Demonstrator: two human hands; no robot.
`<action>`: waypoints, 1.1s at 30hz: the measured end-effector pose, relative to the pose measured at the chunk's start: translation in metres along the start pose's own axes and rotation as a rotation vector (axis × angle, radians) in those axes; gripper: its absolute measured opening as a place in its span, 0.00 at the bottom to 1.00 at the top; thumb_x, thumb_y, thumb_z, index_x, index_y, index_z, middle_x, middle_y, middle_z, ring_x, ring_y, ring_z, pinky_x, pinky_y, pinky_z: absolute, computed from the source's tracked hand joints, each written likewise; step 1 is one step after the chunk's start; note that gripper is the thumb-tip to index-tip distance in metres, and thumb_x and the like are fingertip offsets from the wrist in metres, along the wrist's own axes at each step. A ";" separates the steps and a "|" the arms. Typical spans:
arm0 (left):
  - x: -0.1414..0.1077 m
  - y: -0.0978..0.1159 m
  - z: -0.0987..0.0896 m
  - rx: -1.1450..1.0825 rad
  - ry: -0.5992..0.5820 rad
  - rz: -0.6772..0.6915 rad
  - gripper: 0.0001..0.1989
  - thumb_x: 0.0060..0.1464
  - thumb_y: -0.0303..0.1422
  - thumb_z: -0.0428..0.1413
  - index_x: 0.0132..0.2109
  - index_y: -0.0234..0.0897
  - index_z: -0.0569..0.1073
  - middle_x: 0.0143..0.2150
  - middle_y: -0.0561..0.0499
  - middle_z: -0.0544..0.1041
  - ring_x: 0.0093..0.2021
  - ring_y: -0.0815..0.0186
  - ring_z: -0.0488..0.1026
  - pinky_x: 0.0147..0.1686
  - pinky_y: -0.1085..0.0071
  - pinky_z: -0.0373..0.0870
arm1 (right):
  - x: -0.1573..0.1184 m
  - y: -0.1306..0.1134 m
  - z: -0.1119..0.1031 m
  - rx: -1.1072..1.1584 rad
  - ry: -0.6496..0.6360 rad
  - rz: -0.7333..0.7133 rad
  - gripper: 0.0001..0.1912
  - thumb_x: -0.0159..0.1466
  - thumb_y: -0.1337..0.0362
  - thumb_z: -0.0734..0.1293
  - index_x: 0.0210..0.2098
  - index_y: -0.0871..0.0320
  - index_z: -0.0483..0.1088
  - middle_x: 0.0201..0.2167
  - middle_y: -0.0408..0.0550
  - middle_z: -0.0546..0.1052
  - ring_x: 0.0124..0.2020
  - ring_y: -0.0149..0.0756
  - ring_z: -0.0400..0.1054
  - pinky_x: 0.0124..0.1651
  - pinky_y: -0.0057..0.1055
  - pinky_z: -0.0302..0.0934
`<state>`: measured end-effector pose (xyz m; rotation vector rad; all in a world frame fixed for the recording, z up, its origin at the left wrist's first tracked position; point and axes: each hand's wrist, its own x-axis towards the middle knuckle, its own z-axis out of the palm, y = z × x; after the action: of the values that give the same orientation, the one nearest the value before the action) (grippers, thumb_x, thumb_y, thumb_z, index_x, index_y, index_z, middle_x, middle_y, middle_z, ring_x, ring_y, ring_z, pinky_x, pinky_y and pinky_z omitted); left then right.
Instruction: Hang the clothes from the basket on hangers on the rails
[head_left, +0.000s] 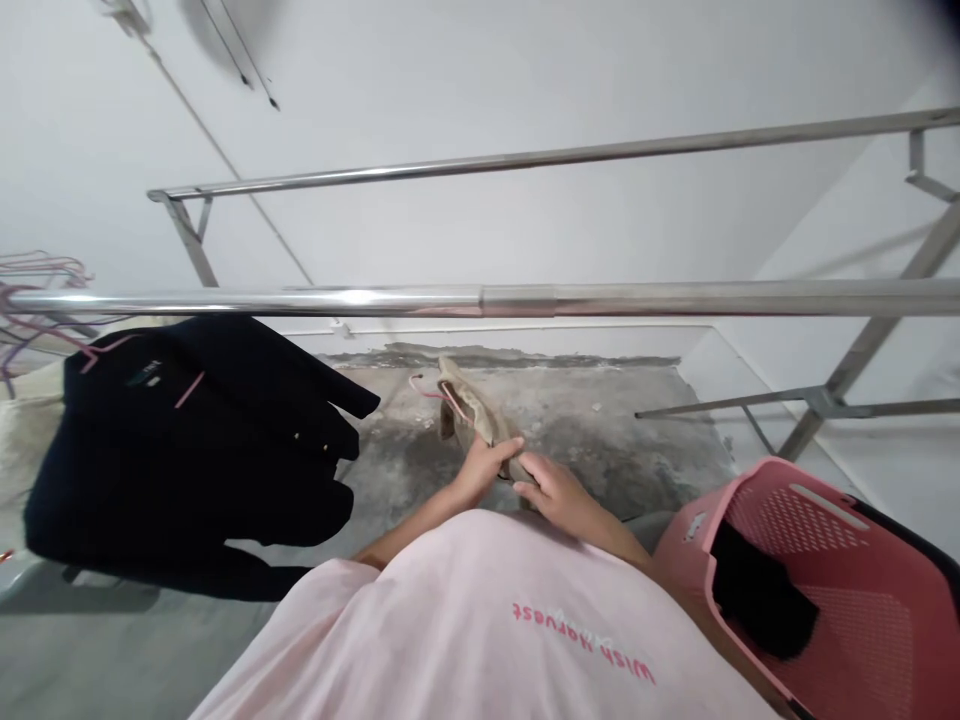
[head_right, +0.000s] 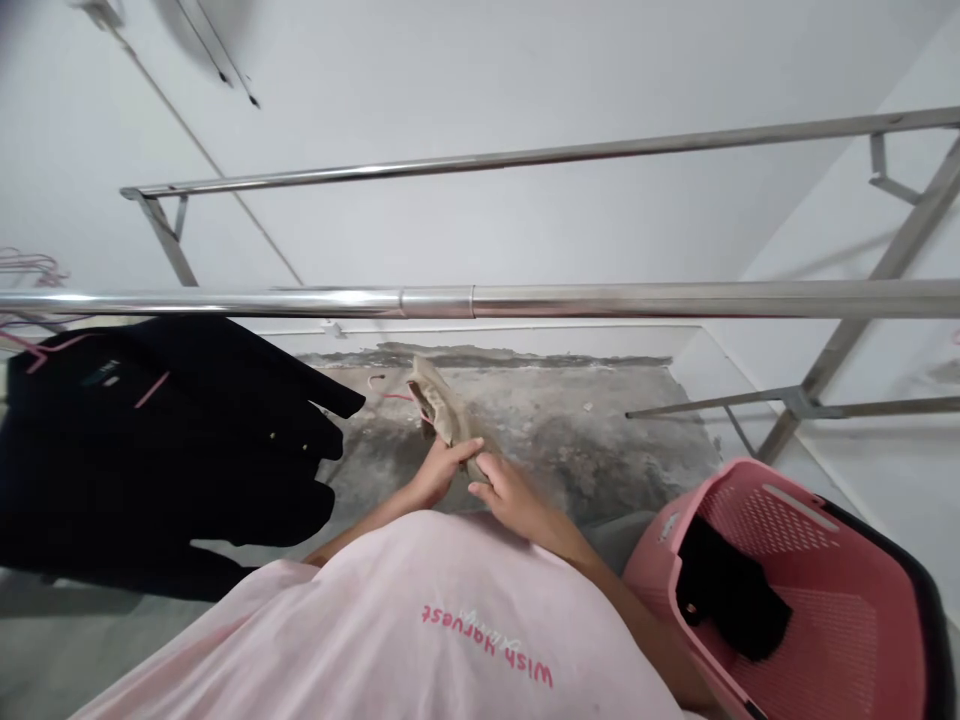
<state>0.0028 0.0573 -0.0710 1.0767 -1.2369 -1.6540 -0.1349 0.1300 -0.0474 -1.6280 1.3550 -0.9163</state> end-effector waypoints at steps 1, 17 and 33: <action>-0.001 0.000 -0.005 -0.002 0.044 -0.012 0.20 0.41 0.31 0.59 0.44 0.33 0.67 0.38 0.49 0.70 0.36 0.66 0.67 0.38 0.70 0.65 | 0.001 -0.003 0.002 0.007 -0.041 -0.020 0.16 0.60 0.51 0.65 0.40 0.56 0.69 0.33 0.48 0.72 0.38 0.39 0.63 0.41 0.33 0.59; -0.093 0.097 -0.162 0.721 0.519 0.299 0.20 0.35 0.26 0.47 0.38 0.37 0.73 0.31 0.52 0.70 0.32 0.65 0.65 0.32 0.71 0.61 | 0.021 0.049 0.003 0.424 -0.272 0.156 0.27 0.60 0.44 0.63 0.47 0.60 0.64 0.31 0.48 0.72 0.32 0.34 0.65 0.37 0.32 0.55; -0.100 0.213 -0.238 1.557 1.221 0.336 0.16 0.42 0.23 0.50 0.39 0.36 0.76 0.34 0.44 0.76 0.36 0.59 0.70 0.29 0.69 0.53 | 0.033 0.073 0.007 0.434 -0.344 0.200 0.26 0.62 0.44 0.62 0.47 0.60 0.65 0.32 0.48 0.71 0.34 0.34 0.65 0.37 0.32 0.54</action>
<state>0.2804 0.0340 0.1138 2.0210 -1.4668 0.6508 -0.1521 0.0917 -0.1160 -1.2238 0.9785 -0.7104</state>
